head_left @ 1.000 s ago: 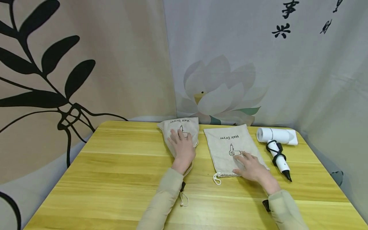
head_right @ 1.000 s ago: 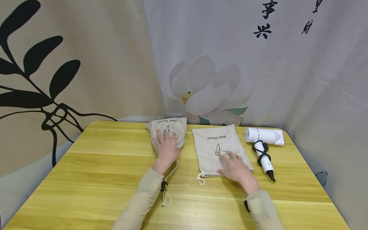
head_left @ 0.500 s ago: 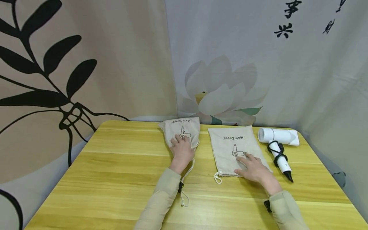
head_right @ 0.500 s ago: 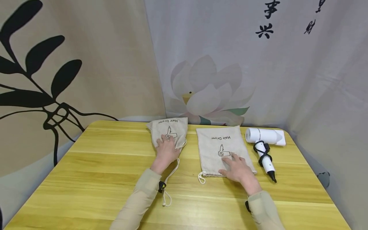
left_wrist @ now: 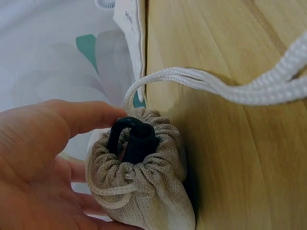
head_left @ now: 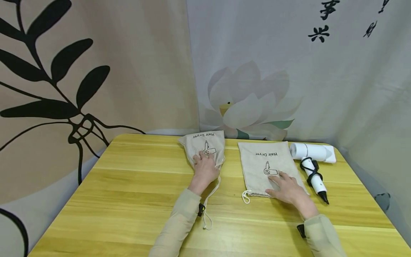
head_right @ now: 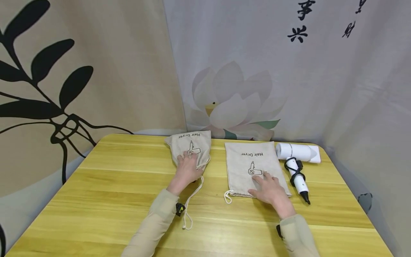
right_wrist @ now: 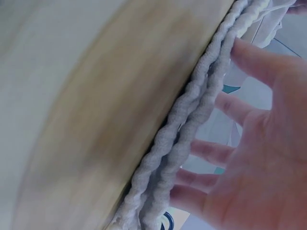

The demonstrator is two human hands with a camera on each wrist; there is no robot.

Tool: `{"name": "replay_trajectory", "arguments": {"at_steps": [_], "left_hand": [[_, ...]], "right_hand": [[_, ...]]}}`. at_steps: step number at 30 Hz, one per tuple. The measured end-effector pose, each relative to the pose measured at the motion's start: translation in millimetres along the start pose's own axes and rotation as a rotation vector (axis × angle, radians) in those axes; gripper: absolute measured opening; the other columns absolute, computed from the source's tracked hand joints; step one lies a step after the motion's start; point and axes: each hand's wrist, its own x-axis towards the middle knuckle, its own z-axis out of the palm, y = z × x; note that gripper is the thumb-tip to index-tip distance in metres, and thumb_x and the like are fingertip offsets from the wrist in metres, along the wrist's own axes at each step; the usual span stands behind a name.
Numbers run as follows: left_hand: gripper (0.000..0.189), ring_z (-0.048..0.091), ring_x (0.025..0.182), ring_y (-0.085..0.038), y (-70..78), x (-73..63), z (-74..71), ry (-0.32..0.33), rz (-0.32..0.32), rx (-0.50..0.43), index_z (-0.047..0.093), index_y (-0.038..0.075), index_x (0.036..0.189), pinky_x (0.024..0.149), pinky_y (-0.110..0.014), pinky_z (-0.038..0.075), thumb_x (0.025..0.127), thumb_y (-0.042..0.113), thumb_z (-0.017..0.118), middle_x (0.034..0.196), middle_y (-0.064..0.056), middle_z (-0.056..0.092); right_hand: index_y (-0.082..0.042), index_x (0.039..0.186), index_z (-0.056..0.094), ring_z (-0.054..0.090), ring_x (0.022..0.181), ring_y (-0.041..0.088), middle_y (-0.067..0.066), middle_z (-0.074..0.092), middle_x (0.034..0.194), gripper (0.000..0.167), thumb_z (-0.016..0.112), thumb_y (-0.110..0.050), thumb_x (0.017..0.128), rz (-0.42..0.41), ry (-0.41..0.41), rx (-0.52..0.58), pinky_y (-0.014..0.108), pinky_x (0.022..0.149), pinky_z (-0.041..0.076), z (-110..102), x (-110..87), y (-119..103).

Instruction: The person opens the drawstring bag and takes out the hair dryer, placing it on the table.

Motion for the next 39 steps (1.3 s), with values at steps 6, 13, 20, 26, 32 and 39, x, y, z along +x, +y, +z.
{"name": "replay_trajectory", "arguments": {"at_steps": [6,13,20,26,32,39], "left_hand": [[0.066,0.03,0.127,-0.06,-0.2,-2.3,-0.2,-0.016,0.044,-0.005,0.044,0.0,0.138,0.092,-0.056,0.05,0.082,0.023,0.07,0.144,-0.04,0.028],[0.061,0.033,0.125,-0.06,-0.3,-4.1,-1.3,-0.009,0.123,-0.009,0.049,0.003,0.134,0.09,-0.056,0.051,0.081,0.025,0.071,0.141,-0.04,0.034],[0.065,0.032,0.13,-0.058,-3.9,-3.6,-3.3,-0.053,0.203,-0.023,0.048,0.004,0.136,0.106,-0.058,0.038,0.082,0.032,0.072,0.144,-0.036,0.034],[0.068,0.028,0.132,-0.059,-9.5,-2.8,-7.2,-0.115,0.236,-0.056,0.047,0.005,0.138,0.103,-0.059,0.04,0.084,0.038,0.07,0.148,-0.034,0.029],[0.063,0.023,0.136,-0.057,-17.3,-5.1,-15.2,-0.202,0.245,-0.122,0.052,0.0,0.132,0.099,-0.057,0.045,0.082,0.032,0.071,0.152,-0.032,0.022],[0.058,0.03,0.138,-0.048,-24.0,-9.0,-21.2,-0.199,0.278,-0.127,0.059,0.001,0.124,0.108,-0.051,0.039,0.078,0.031,0.077,0.151,-0.03,0.027]], "right_hand": [[-0.01,0.137,0.048,0.035,0.121,0.063,0.034,0.033,0.143,0.063,0.059,-0.049,0.088,-0.005,-0.001,-0.004,0.073,0.084,0.04,0.5,0.1,0.2],[-0.01,0.136,0.049,0.037,0.119,0.063,0.034,0.035,0.142,0.062,0.06,-0.048,0.088,-0.001,-0.002,-0.008,0.072,0.082,0.042,-1.1,1.1,-0.2],[-0.012,0.136,0.049,0.039,0.119,0.061,0.034,0.035,0.142,0.061,0.06,-0.047,0.087,0.038,-0.01,-0.026,0.071,0.08,0.043,-3.3,2.4,-3.4],[-0.01,0.133,0.052,0.046,0.114,0.055,0.031,0.042,0.137,0.055,0.063,-0.038,0.087,0.066,0.012,-0.069,0.065,0.076,0.048,-4.0,2.9,-17.2],[-0.005,0.125,0.058,0.058,0.102,0.044,0.025,0.056,0.121,0.048,0.068,-0.029,0.085,-0.033,0.161,-0.119,0.057,0.07,0.053,-5.0,8.6,-41.3],[-0.005,0.117,0.063,0.065,0.094,0.032,0.015,0.064,0.109,0.039,0.071,-0.025,0.084,-0.236,0.329,-0.074,0.044,0.069,0.057,-1.3,25.2,-82.2]]}}
